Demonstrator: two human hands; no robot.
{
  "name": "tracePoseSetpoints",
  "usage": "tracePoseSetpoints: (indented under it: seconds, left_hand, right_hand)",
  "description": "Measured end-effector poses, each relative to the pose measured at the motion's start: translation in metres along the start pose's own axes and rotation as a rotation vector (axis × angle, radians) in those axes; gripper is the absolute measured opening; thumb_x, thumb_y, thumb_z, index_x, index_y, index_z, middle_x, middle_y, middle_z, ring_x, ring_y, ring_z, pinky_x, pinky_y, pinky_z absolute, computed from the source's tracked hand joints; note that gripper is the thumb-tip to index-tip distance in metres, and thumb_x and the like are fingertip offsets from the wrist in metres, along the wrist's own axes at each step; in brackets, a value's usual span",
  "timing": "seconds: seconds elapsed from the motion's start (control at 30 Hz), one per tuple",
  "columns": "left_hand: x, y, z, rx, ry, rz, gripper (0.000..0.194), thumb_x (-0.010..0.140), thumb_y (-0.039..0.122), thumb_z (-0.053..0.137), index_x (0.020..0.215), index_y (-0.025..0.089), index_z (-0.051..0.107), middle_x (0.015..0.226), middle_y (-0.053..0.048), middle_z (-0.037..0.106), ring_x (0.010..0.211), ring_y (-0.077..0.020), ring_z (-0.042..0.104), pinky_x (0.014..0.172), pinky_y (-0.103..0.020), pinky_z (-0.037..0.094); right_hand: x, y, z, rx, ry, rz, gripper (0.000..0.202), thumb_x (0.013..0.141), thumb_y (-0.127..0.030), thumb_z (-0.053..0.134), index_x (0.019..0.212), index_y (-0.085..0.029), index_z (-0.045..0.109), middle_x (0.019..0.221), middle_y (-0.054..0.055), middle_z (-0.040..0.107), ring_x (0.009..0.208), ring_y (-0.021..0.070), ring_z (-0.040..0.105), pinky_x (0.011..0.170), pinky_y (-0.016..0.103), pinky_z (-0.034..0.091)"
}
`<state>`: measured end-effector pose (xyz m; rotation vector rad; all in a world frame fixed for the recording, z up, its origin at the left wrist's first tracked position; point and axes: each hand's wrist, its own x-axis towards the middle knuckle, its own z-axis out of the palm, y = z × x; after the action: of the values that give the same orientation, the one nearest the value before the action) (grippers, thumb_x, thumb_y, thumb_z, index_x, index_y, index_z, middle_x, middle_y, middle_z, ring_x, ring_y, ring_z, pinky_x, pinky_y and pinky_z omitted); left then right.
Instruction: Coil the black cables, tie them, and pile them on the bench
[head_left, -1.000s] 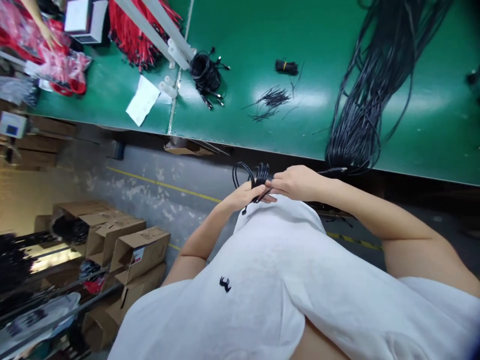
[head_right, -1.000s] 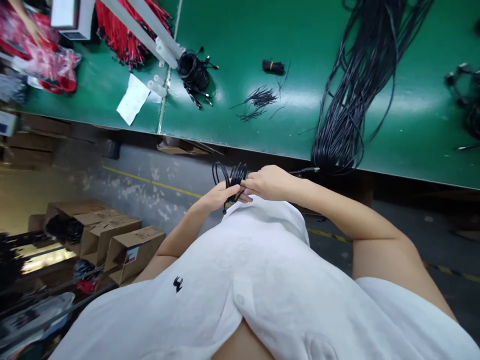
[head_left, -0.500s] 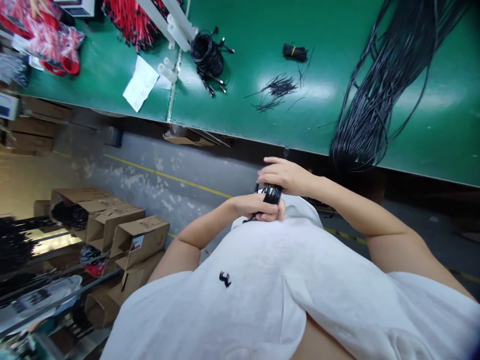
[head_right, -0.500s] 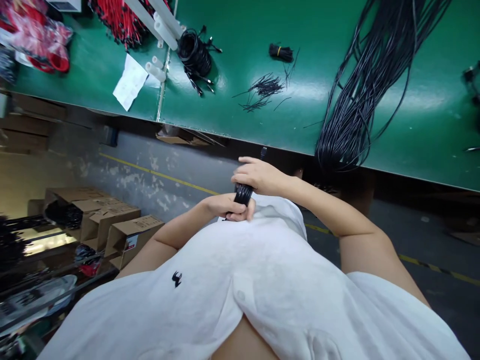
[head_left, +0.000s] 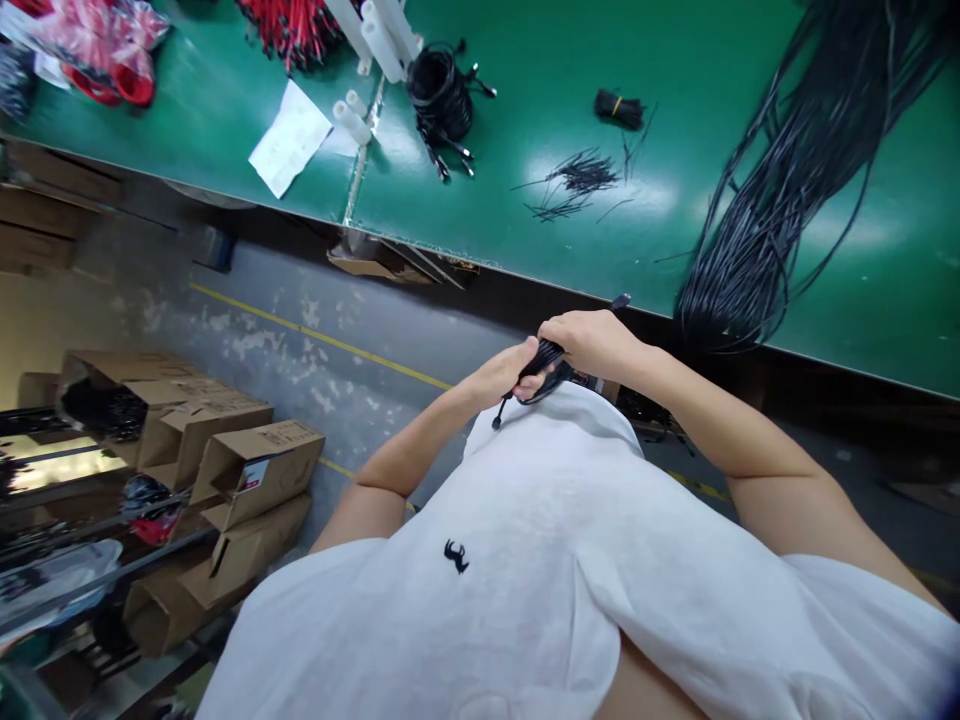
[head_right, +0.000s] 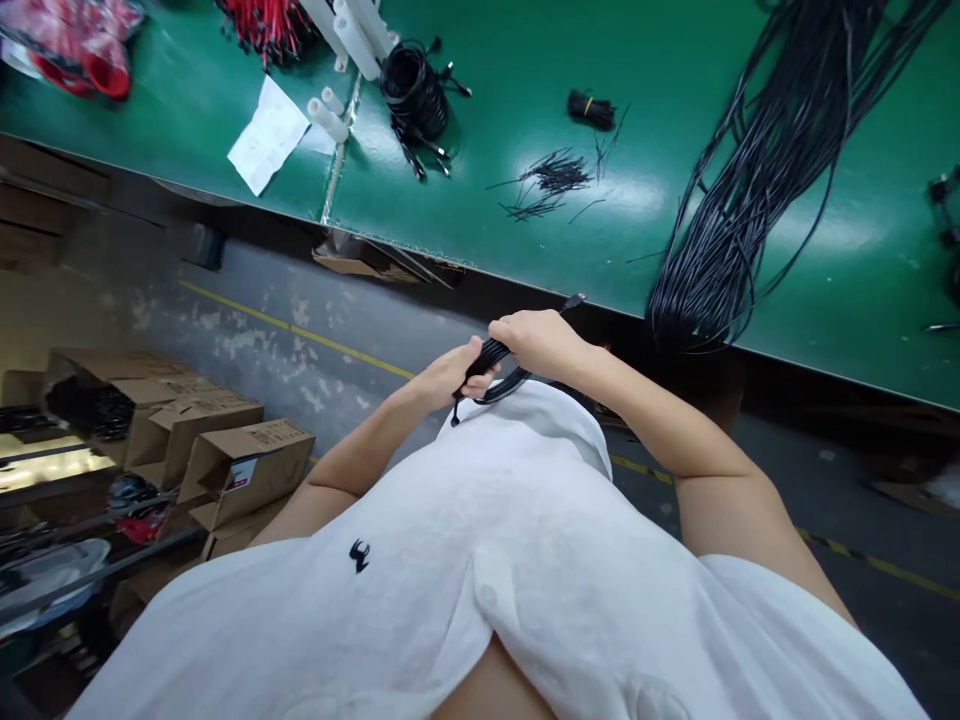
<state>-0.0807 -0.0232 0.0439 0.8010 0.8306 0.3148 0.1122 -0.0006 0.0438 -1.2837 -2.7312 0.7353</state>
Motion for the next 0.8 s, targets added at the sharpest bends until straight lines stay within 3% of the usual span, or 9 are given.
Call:
tracePoseSetpoints:
  seconds: [0.1, 0.23, 0.3, 0.37, 0.5, 0.57, 0.63, 0.7, 0.8]
  left_hand:
    - [-0.008, -0.009, -0.012, -0.151, -0.089, -0.005, 0.057, 0.082, 0.067, 0.061, 0.090, 0.011, 0.061, 0.054, 0.005, 0.044, 0.043, -0.0060, 0.039, 0.044, -0.021, 0.031]
    - [-0.020, -0.003, -0.031, -0.169, -0.281, -0.053, 0.048, 0.075, 0.053, 0.075, 0.094, 0.009, 0.065, 0.071, -0.005, 0.062, 0.062, -0.0138, 0.059, 0.060, -0.026, 0.047]
    - [-0.024, 0.001, -0.037, -0.211, -0.364, -0.124, 0.047, 0.076, 0.052, 0.076, 0.091, 0.009, 0.066, 0.068, -0.003, 0.058, 0.060, -0.0134, 0.058, 0.061, -0.028, 0.049]
    - [-0.027, 0.001, -0.041, -0.265, -0.395, -0.164, 0.046, 0.078, 0.053, 0.074, 0.086, 0.009, 0.065, 0.059, 0.002, 0.048, 0.049, -0.0088, 0.049, 0.052, -0.024, 0.045]
    - [-0.027, -0.002, -0.050, -0.422, -0.229, -0.058, 0.041, 0.082, 0.050, 0.072, 0.077, 0.011, 0.059, 0.050, 0.010, 0.030, 0.036, -0.0010, 0.023, 0.035, -0.014, 0.023]
    - [-0.026, -0.001, -0.056, -0.505, -0.127, -0.020, 0.036, 0.092, 0.045, 0.061, 0.076, 0.012, 0.058, 0.048, 0.010, 0.028, 0.034, -0.0012, 0.018, 0.033, -0.013, 0.020]
    - [-0.024, 0.002, -0.062, -0.561, -0.099, -0.025, 0.036, 0.099, 0.038, 0.048, 0.076, 0.012, 0.058, 0.046, 0.010, 0.025, 0.032, -0.0019, 0.016, 0.032, -0.013, 0.018]
    - [-0.020, 0.006, -0.068, -0.600, -0.108, -0.046, 0.041, 0.103, 0.036, 0.039, 0.074, 0.012, 0.057, 0.045, 0.011, 0.020, 0.031, -0.0025, 0.013, 0.031, -0.013, 0.017]
    - [-0.014, 0.012, -0.077, -0.646, -0.029, -0.052, 0.044, 0.104, 0.036, 0.035, 0.070, 0.014, 0.053, 0.046, 0.011, 0.017, 0.032, -0.0025, 0.010, 0.031, -0.013, 0.016]
  right_hand:
    - [0.002, -0.010, 0.002, 0.068, 0.017, 0.036, 0.017, 0.087, -0.012, 0.054, 0.099, -0.018, 0.066, 0.100, 0.005, 0.070, 0.090, 0.0169, 0.061, 0.060, 0.026, 0.024]
    - [0.009, -0.032, -0.004, -0.024, -0.047, 0.018, 0.019, 0.091, -0.014, 0.050, 0.101, -0.016, 0.066, 0.099, 0.008, 0.069, 0.085, 0.0177, 0.060, 0.057, 0.027, 0.020]
    - [0.016, -0.040, -0.007, -0.053, -0.067, -0.002, 0.019, 0.093, -0.014, 0.048, 0.098, -0.015, 0.066, 0.097, 0.009, 0.068, 0.082, 0.0174, 0.059, 0.056, 0.028, 0.019]
    - [0.023, -0.042, -0.006, -0.007, -0.066, -0.006, 0.020, 0.091, -0.012, 0.048, 0.095, -0.016, 0.067, 0.096, 0.008, 0.069, 0.082, 0.0164, 0.059, 0.057, 0.027, 0.020]
    - [0.036, -0.033, 0.010, 0.302, 0.081, 0.082, 0.015, 0.086, -0.018, 0.057, 0.097, -0.018, 0.068, 0.094, 0.003, 0.070, 0.084, 0.0150, 0.061, 0.064, 0.024, 0.031]
    - [0.041, -0.028, 0.020, 0.494, 0.184, 0.161, 0.018, 0.086, -0.028, 0.060, 0.099, -0.017, 0.068, 0.089, 0.002, 0.070, 0.079, 0.0144, 0.060, 0.068, 0.023, 0.036]
    - [0.047, -0.022, 0.026, 0.619, 0.236, 0.219, 0.024, 0.088, -0.036, 0.059, 0.097, -0.016, 0.068, 0.083, 0.002, 0.068, 0.074, 0.0142, 0.059, 0.069, 0.024, 0.039]
    - [0.052, -0.013, 0.027, 0.680, 0.215, 0.216, 0.029, 0.088, -0.040, 0.059, 0.099, -0.015, 0.069, 0.085, 0.003, 0.069, 0.077, 0.0154, 0.060, 0.073, 0.026, 0.042]
    - [0.057, 0.019, 0.032, 0.790, 0.059, 0.133, 0.044, 0.084, -0.043, 0.063, 0.121, -0.019, 0.065, 0.110, 0.005, 0.070, 0.096, 0.0193, 0.063, 0.087, 0.030, 0.046]
